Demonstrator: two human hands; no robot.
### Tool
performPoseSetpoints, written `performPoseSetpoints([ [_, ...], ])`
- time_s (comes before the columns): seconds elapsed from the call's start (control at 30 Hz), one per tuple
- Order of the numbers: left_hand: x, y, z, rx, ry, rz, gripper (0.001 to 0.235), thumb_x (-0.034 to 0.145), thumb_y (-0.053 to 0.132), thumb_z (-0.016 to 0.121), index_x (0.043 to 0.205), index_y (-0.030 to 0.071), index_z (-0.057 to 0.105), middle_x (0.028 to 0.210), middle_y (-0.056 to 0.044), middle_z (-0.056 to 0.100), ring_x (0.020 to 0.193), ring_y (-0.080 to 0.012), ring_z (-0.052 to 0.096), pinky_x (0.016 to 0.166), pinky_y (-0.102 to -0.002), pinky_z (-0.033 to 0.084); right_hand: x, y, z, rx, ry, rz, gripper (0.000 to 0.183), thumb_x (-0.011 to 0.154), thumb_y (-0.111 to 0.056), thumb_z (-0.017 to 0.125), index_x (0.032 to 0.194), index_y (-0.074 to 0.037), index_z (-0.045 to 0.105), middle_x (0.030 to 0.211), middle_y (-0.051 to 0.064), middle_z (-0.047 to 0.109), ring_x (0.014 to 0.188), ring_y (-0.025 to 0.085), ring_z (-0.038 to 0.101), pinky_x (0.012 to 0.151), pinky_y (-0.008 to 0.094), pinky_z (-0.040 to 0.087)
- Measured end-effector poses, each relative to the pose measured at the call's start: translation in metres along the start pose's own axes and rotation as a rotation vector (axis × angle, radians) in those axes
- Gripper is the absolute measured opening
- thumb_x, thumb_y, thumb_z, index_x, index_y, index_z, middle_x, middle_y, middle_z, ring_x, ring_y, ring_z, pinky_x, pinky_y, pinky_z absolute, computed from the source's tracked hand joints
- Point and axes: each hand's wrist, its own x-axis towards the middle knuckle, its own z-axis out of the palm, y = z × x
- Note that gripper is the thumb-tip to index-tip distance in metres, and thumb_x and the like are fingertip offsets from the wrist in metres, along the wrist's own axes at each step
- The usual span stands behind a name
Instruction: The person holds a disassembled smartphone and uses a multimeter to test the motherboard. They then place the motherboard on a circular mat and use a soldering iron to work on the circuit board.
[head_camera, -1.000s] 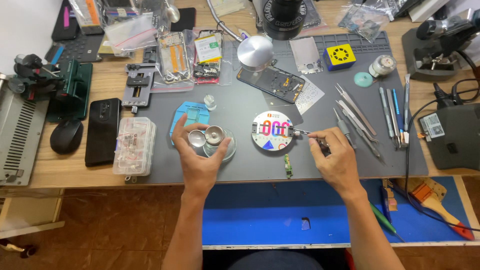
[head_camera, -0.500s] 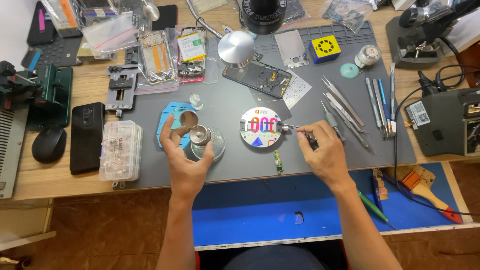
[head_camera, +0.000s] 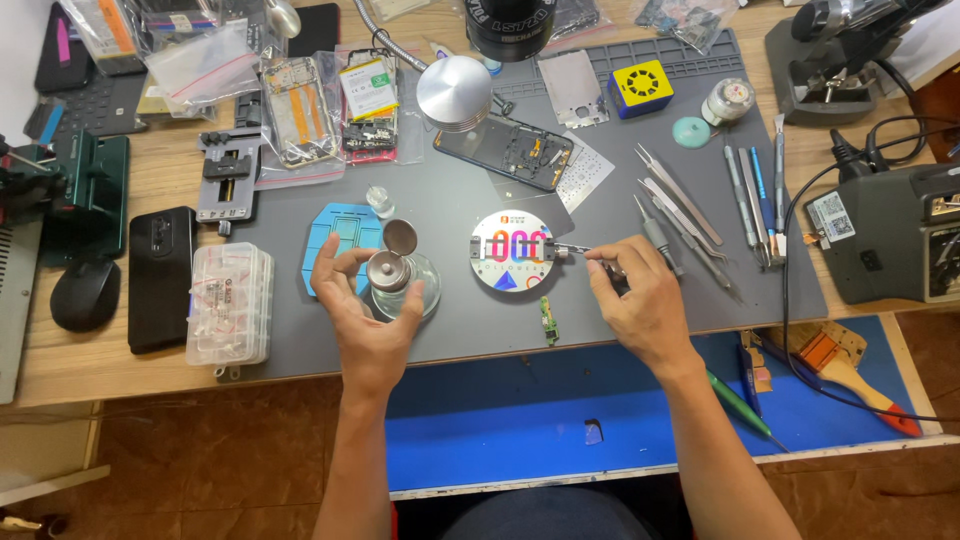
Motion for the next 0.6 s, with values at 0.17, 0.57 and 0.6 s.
performPoseSetpoints([
  [0.17, -0.001, 0.008, 0.002, -0.024, -0.009, 0.033, 0.092, 0.083, -0.012, 0.072, 0.159, 0.000, 0.021, 0.124, -0.019, 0.062, 0.130, -0.0286, 0.054, 0.124, -0.052, 0.027, 0.000, -0.001, -0.001, 0.009, 0.008, 0.006, 0.006, 0.101, -0.011, 0.072, 0.104, -0.012, 0.077, 0.082, 0.003, 0.062, 0.072, 0.020, 0.063, 0.074, 0.034, 0.056],
  [0.57, 0.000, -0.002, 0.002, -0.012, 0.011, 0.107, 0.093, 0.080, -0.012, 0.070, 0.158, 0.000, 0.021, 0.129, -0.019, 0.058, 0.129, -0.0285, 0.051, 0.124, -0.052, 0.028, 0.002, -0.002, -0.002, 0.030, -0.001, 0.016, 0.006, 0.101, -0.011, 0.071, 0.104, -0.011, 0.077, 0.083, 0.004, 0.063, 0.071, 0.021, 0.063, 0.074, 0.034, 0.055],
  [0.6, 0.001, 0.000, 0.003, 0.001, 0.009, 0.135, 0.093, 0.079, -0.011, 0.068, 0.158, 0.000, 0.021, 0.134, -0.020, 0.056, 0.130, -0.0291, 0.050, 0.124, -0.052, 0.029, 0.003, -0.004, -0.003, 0.037, -0.003, 0.020, 0.007, 0.102, -0.011, 0.071, 0.104, -0.010, 0.077, 0.082, 0.004, 0.063, 0.071, 0.021, 0.063, 0.074, 0.034, 0.055],
])
